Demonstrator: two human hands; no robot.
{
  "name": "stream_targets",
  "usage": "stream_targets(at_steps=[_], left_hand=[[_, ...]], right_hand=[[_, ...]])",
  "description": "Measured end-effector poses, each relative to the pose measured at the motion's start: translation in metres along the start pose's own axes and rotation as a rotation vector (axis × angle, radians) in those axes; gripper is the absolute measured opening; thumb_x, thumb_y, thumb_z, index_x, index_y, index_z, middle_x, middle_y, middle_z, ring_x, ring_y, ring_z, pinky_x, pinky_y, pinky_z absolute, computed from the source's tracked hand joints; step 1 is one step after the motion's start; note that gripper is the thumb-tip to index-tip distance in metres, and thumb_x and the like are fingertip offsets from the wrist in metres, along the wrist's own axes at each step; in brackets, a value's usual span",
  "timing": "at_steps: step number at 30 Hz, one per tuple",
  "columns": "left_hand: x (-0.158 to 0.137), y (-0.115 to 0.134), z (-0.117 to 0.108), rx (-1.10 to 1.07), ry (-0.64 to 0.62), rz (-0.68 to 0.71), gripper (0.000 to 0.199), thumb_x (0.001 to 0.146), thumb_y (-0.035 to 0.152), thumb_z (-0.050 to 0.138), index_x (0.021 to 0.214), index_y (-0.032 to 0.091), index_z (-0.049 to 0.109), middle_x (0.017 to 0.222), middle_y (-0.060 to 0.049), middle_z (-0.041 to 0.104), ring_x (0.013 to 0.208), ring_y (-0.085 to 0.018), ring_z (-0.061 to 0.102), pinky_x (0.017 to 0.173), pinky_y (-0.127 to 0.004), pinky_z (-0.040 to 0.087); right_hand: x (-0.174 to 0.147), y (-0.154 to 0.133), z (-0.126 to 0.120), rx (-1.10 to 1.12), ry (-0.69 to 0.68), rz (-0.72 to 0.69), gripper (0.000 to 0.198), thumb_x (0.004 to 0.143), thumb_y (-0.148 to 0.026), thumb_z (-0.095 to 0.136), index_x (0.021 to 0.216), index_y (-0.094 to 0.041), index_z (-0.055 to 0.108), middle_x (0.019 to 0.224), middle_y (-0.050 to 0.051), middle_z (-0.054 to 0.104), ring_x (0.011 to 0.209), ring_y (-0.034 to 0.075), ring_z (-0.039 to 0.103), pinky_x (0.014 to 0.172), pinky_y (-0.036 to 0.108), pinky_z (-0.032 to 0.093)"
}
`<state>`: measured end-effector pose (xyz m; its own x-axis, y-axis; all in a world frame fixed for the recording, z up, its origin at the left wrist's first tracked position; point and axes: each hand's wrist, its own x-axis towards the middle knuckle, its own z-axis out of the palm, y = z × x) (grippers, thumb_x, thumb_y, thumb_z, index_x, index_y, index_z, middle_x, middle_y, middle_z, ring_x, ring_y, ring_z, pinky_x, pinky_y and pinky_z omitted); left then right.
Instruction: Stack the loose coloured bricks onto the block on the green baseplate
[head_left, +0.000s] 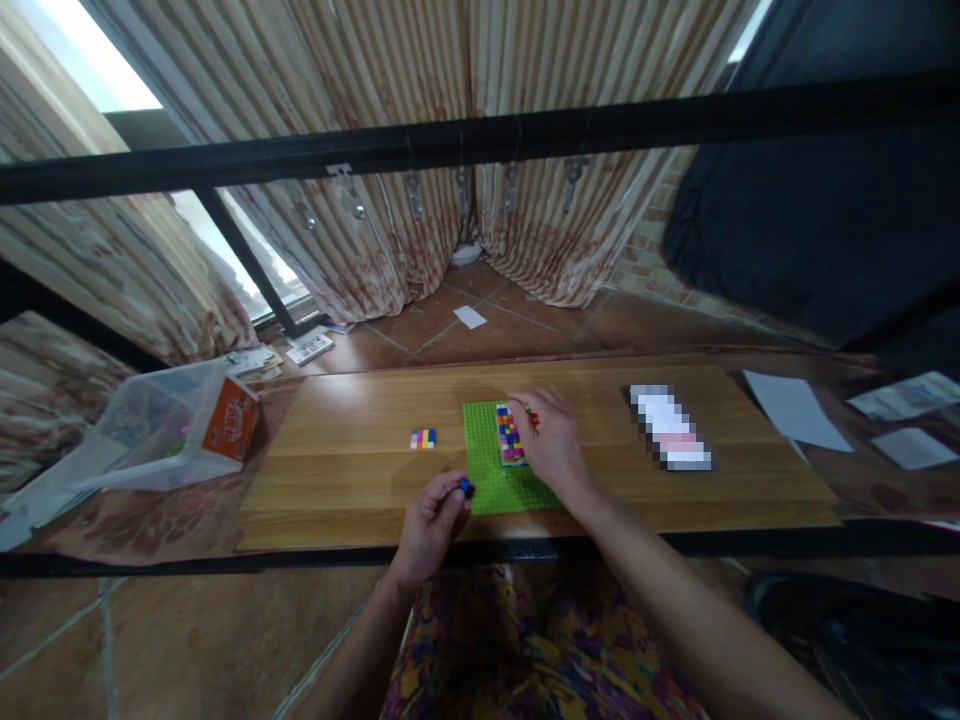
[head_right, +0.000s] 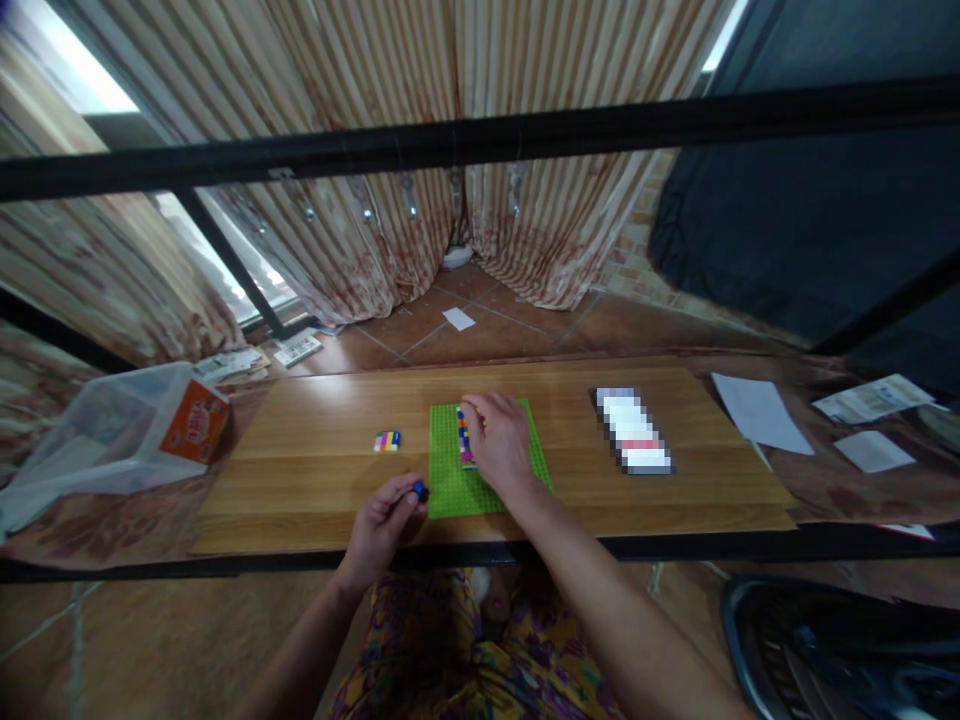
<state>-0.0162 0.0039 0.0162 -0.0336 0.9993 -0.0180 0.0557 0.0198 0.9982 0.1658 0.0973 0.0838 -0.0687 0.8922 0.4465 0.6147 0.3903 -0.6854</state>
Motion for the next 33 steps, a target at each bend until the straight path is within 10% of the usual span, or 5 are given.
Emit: stream_targets(at_steps=[9,33], left_hand=[[0.006,0.005,-0.004,-0.222,0.081,-0.058,0.026,0.077,0.039,0.068,0.087,0.016,0.061,0.07,0.001,0.063,0.064,-0.012,0.059,0.065,-0.024,0.049],[0.002,0.007,-0.013,-0.064,-0.061,-0.007,0.017,0.08,0.033,0.067,0.082,0.016,0.065,0.067,0.001,0.059,0.062,-0.011,0.055,0.059,-0.021,0.046]], right_hand=[[-0.089,-0.024,0.039,0.293,-0.232,0.302,0.018,0.084,-0.033,0.057,0.094,-0.021,0.067,0.082,0.003,0.069,0.072,0.017,0.062,0.069,0.029,0.048],[-0.095,-0.028,0.045,0.62,-0.26,0.413,0.014,0.078,-0.019,0.059,0.076,-0.023,0.072,0.077,0.0,0.072,0.074,0.017,0.066,0.072,0.028,0.05]])
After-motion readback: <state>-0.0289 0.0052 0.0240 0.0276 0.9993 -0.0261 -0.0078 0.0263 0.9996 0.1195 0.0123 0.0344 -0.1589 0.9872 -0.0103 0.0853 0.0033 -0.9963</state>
